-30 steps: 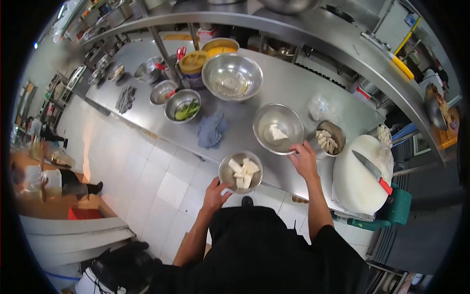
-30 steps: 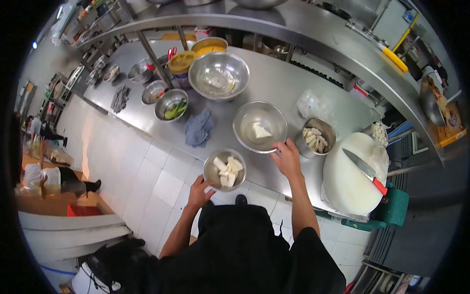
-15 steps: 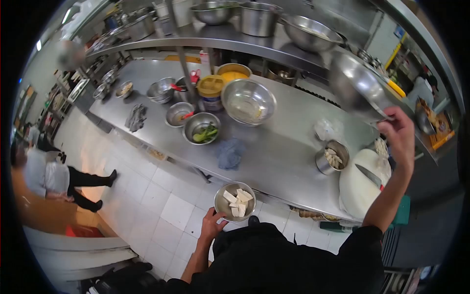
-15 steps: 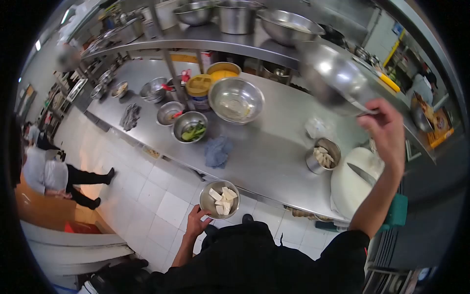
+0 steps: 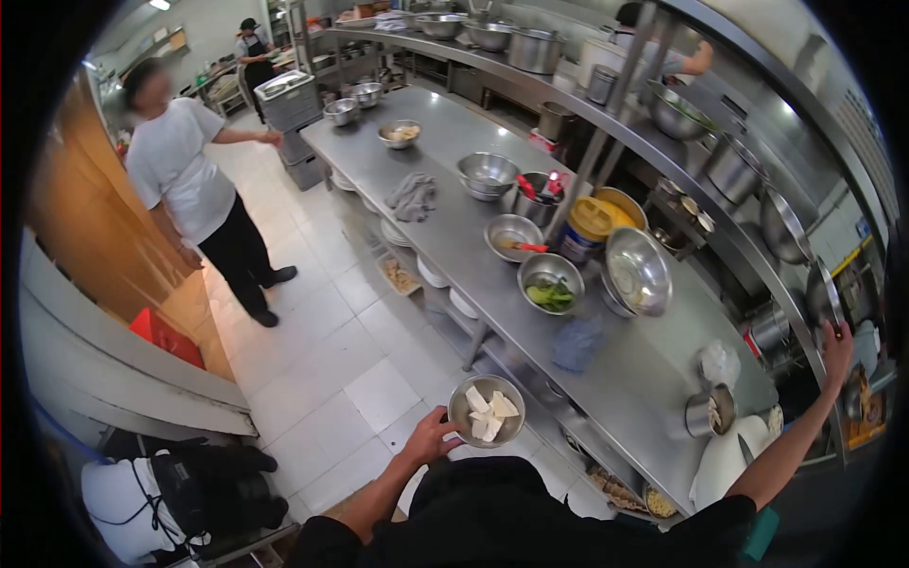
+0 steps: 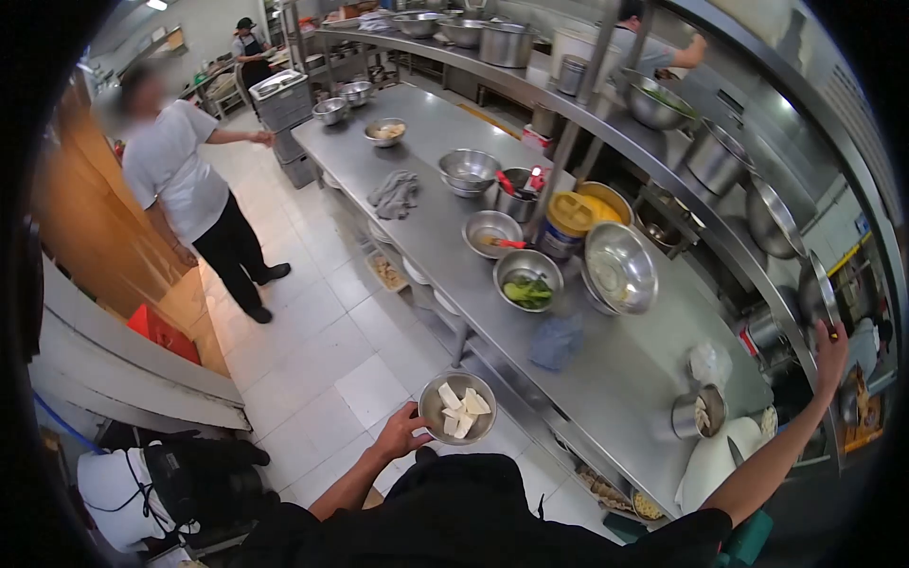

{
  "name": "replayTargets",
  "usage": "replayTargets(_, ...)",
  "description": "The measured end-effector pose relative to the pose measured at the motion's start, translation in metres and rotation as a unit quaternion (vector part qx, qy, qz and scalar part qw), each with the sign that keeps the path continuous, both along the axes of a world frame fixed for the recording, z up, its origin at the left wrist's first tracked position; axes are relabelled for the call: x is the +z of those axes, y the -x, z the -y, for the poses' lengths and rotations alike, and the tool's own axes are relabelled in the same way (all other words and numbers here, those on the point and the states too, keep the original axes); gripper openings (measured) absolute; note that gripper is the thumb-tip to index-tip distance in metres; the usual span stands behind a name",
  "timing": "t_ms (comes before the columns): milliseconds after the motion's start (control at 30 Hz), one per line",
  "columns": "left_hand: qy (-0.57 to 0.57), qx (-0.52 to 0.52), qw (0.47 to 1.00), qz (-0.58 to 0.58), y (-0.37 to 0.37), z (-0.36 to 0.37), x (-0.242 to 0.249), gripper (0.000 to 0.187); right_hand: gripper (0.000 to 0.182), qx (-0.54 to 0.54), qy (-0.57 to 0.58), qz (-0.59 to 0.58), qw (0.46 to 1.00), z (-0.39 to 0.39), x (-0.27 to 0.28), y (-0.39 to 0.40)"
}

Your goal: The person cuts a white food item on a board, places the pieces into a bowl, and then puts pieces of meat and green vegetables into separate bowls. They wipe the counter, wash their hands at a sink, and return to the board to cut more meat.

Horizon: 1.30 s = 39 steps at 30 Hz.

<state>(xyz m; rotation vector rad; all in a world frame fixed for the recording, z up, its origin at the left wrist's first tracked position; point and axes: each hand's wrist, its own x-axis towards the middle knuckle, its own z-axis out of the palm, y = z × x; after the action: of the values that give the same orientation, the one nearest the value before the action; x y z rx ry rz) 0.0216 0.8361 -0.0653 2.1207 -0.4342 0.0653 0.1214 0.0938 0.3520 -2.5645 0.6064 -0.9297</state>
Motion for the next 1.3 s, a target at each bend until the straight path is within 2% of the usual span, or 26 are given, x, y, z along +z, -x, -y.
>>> replayTargets(67,0.001,0.004,1.0,-0.007,0.0,-0.024,-0.002,0.035,0.045,-0.044,-0.022,0.004,0.999,-0.007,-0.003,-0.003)
replayTargets(133,-0.008,0.016,1.0,-0.016,-0.001,-0.046,-0.002,0.035,0.053,-0.007,0.059,0.058,0.997,0.011,-0.015,-0.001)
replayTargets(200,-0.021,0.033,0.999,-0.029,0.001,-0.065,-0.003,0.035,0.051,-0.147,0.171,0.092,0.97,-0.009,-0.028,0.006)
replayTargets(267,-0.022,0.051,0.998,-0.019,-0.002,-0.079,-0.006,0.034,0.04,-0.197,0.204,0.171,0.944,-0.126,-0.057,0.009)
replayTargets(333,-0.026,0.07,0.997,-0.005,-0.01,-0.091,-0.004,0.033,0.026,0.035,0.095,0.187,0.977,-0.218,-0.111,-0.013)
replayTargets(367,-0.006,0.089,0.996,0.0,-0.013,-0.095,-0.002,0.032,0.018,0.099,0.067,0.195,0.973,-0.294,-0.134,-0.032)
replayTargets(400,0.006,0.107,0.994,-0.001,-0.015,-0.099,-0.002,0.032,0.012,0.086,-0.047,0.079,0.992,-0.342,-0.154,-0.045)
replayTargets(467,0.032,0.14,0.99,-0.003,-0.023,-0.107,-0.006,0.033,0.009,0.151,-0.174,0.033,0.972,-0.383,-0.204,-0.083)
replayTargets(533,0.024,0.166,0.986,-0.008,-0.034,-0.117,-0.007,0.034,0.008,0.205,-0.135,-0.058,0.968,-0.445,-0.24,-0.115)
replayTargets(567,0.024,0.175,0.984,-0.012,-0.041,-0.122,-0.002,0.034,0.007,0.226,-0.166,-0.104,0.954,-0.49,-0.25,-0.122)
replayTargets(600,0.022,0.183,0.983,-0.018,-0.049,-0.129,0.003,0.034,0.008,0.28,-0.212,-0.153,0.924,-0.521,-0.274,-0.134)
replayTargets(633,0.033,0.186,0.982,-0.016,-0.059,-0.136,0.006,0.034,0.009,0.422,-0.104,-0.133,0.891,-0.556,-0.289,-0.139)
replayTargets(667,0.036,0.189,0.981,-0.011,-0.072,-0.145,0.005,0.035,0.015,0.436,-0.247,-0.231,0.834,-0.584,-0.329,-0.148)
replayTargets(700,0.039,0.192,0.981,-0.007,-0.084,-0.154,0.004,0.035,0.024,0.425,-0.321,-0.347,0.772,-0.637,-0.305,-0.147)
replayTargets(733,0.041,0.195,0.98,-0.001,-0.097,-0.165,0.005,0.035,0.033,0.464,-0.323,-0.425,0.707,-0.661,-0.332,-0.16)
replayTargets(800,0.015,0.214,0.977,0.02,-0.124,-0.192,0.015,0.035,0.046,0.469,-0.358,-0.495,0.638,-0.725,-0.346,-0.183)
replayTargets(900,-0.021,0.267,0.963,0.016,-0.164,-0.242,0.019,0.034,0.049,0.599,-0.412,-0.343,0.594,-0.795,-0.407,-0.248)
replayTargets(1000,-0.041,0.318,0.947,-0.001,-0.208,-0.297,0.036,0.033,0.054,0.565,-0.445,-0.464,0.516,-0.867,-0.408,-0.323)
replayTargets(1067,-0.001,0.371,0.928,0.029,-0.238,-0.326,0.042,0.034,0.054,0.59,-0.484,-0.459,0.455,-0.917,-0.404,-0.362)
replayTargets(1100,-0.003,0.386,0.922,0.021,-0.252,-0.338,0.052,0.04,0.049,0.571,-0.483,-0.493,0.444,-0.939,-0.404,-0.385)
replayTargets(1200,0.073,0.456,0.887,0.023,-0.281,-0.372,0.062,0.046,0.041,0.523,-0.481,-0.513,0.482,-0.993,-0.402,-0.454)
replayTargets(1300,0.031,0.483,0.875,0.013,-0.276,-0.412,0.031,0.048,0.04,0.481,-0.564,-0.388,0.547,-1.034,-0.411,-0.533)
